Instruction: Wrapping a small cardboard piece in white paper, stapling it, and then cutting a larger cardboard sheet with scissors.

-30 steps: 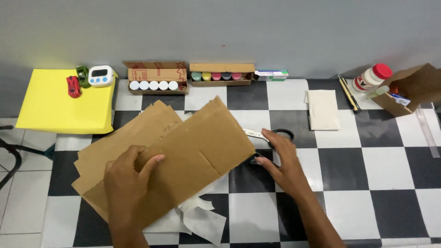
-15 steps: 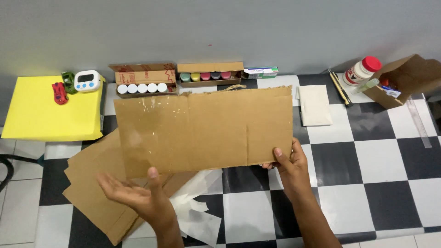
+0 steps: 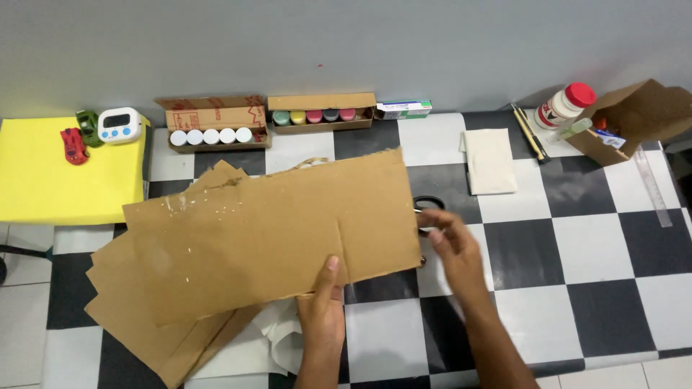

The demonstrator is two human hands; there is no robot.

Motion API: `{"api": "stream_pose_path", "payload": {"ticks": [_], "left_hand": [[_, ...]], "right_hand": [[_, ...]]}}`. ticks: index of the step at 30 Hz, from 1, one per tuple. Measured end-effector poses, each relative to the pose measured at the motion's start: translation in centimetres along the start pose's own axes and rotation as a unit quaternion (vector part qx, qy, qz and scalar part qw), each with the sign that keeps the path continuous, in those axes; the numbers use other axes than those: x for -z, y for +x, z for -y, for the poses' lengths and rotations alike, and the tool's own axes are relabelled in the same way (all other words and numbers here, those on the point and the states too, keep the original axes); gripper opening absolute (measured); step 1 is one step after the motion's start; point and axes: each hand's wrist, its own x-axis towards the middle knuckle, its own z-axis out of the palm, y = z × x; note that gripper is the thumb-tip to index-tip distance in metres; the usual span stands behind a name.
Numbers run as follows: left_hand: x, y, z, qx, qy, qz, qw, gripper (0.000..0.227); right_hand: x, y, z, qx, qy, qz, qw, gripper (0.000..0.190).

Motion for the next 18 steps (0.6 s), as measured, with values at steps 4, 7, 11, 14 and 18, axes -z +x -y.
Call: {"api": "stream_pose_path", "payload": {"ticks": [4, 7, 11, 14, 18], "left_hand": [[1.7, 1.1, -0.3, -0.048, 0.017, 0.022, 0.998, 0.076], [1.2, 1.2, -1.0, -0.053, 0.032, 0.023, 0.998, 0.077], [1.7, 1.4, -0.5, -0.048, 0.037, 0.016, 0.998, 0.078], [1.7, 1.7, -0.2, -0.054, 0.032, 0.032, 0.998, 0.077], [1.1, 1.6, 0.1, -0.050, 0.030, 0.032, 0.998, 0.079]], "right_hand": [[6.8, 6.8, -2.7, 0.185, -0.347, -0.220, 0.893, 0.032], [9.2, 9.8, -4.4, 0.079, -0.450, -0.203, 0.866, 0.075], [9.7, 9.6, -3.4, 0.024, -0.411, -0.189, 0.892, 0.059], [9.2, 7.7, -1.6, 0.016, -0.285, -0.186, 0.940, 0.034], [5.1, 2.2, 0.3, 0.042, -0.019, -0.120, 0.992, 0.017]]}}
